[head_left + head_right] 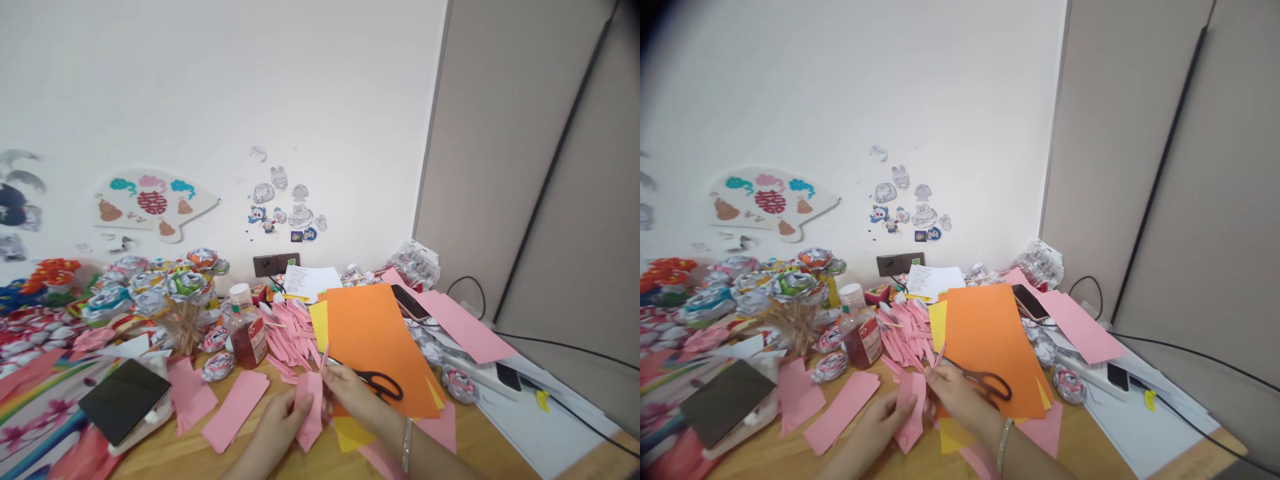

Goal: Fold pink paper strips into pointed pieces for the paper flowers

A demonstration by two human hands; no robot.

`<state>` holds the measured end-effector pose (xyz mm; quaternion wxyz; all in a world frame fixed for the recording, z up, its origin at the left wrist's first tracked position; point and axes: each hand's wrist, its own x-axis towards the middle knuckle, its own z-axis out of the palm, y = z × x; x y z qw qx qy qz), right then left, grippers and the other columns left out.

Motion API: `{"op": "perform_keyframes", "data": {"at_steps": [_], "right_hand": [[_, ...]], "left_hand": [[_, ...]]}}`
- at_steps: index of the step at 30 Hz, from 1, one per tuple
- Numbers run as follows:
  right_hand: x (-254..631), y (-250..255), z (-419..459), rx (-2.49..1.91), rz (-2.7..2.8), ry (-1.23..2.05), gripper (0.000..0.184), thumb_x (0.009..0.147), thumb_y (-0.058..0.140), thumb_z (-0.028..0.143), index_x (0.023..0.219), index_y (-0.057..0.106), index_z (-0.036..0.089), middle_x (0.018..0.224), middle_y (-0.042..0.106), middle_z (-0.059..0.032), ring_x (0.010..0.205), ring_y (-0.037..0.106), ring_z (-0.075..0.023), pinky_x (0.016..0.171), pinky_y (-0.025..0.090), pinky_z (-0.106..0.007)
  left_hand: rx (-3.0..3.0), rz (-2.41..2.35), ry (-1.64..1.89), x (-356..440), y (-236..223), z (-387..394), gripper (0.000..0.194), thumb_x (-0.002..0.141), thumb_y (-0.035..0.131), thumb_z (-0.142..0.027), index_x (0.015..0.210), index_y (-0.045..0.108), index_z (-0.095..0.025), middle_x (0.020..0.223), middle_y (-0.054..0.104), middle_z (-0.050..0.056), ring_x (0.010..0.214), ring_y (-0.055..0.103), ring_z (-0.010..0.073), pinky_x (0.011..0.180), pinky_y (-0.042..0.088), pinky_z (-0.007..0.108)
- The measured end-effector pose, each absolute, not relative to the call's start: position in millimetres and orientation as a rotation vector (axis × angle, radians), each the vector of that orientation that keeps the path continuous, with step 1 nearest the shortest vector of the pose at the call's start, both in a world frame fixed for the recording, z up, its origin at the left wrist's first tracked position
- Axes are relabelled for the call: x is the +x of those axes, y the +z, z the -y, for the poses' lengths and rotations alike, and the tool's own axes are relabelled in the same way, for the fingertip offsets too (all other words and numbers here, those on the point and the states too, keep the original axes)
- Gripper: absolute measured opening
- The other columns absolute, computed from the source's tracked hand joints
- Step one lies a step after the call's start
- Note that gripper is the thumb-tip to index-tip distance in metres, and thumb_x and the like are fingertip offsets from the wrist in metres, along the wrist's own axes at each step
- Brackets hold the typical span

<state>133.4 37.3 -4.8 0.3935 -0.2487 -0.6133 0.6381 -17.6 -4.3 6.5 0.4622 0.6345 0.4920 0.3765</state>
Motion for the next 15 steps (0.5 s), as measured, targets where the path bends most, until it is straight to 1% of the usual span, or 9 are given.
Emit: {"op": "perform_keyframes", "data": {"at_steps": [3,7,11,15], "right_hand": [[129,-8,-39,-0.587,1.355,1.800,0.049,0.077,0.042,0.059,0.062,0.050,0.013,0.044,0.051,0.0008,0.035,0.044,-0.0070,0.039,0.034,-0.019],[129,-6,-37,-0.546,1.201,1.954,0.044,0.075,0.049,0.056,0.067,0.050,0.013,0.043,0.051,0.0022,0.034,0.044,-0.0067,0.038,0.035,-0.018],[132,-4,-35,-0.543,1.277,1.948,0.042,0.071,0.056,0.053,0.063,0.048,0.013,0.043,0.049,0.0031,0.034,0.044,-0.0063,0.037,0.032,-0.018],[135,-7,-38,-0.622,1.367,1.848,0.038,0.070,0.061,0.048,0.062,0.048,0.013,0.045,0.050,0.0032,0.038,0.045,-0.0059,0.040,0.032,-0.017]], "left_hand": [[1.523,-1.182,0.949,-18,7,4,0.041,0.071,0.052,-0.051,0.072,0.065,-0.012,0.070,0.067,0.005,0.072,0.058,0.0233,0.065,0.044,0.027],[1.501,-1.212,0.959,-15,11,6,0.041,0.070,0.053,-0.052,0.066,0.064,-0.013,0.066,0.066,0.005,0.069,0.057,0.0224,0.062,0.043,0.026],[1.519,-1.209,0.938,-12,16,10,0.039,0.072,0.051,-0.050,0.064,0.063,-0.013,0.066,0.065,0.004,0.066,0.056,0.0194,0.061,0.042,0.025],[1.564,-1.215,0.935,-11,18,11,0.039,0.072,0.050,-0.050,0.063,0.061,-0.013,0.064,0.065,0.003,0.065,0.056,0.0185,0.062,0.042,0.025]]}}
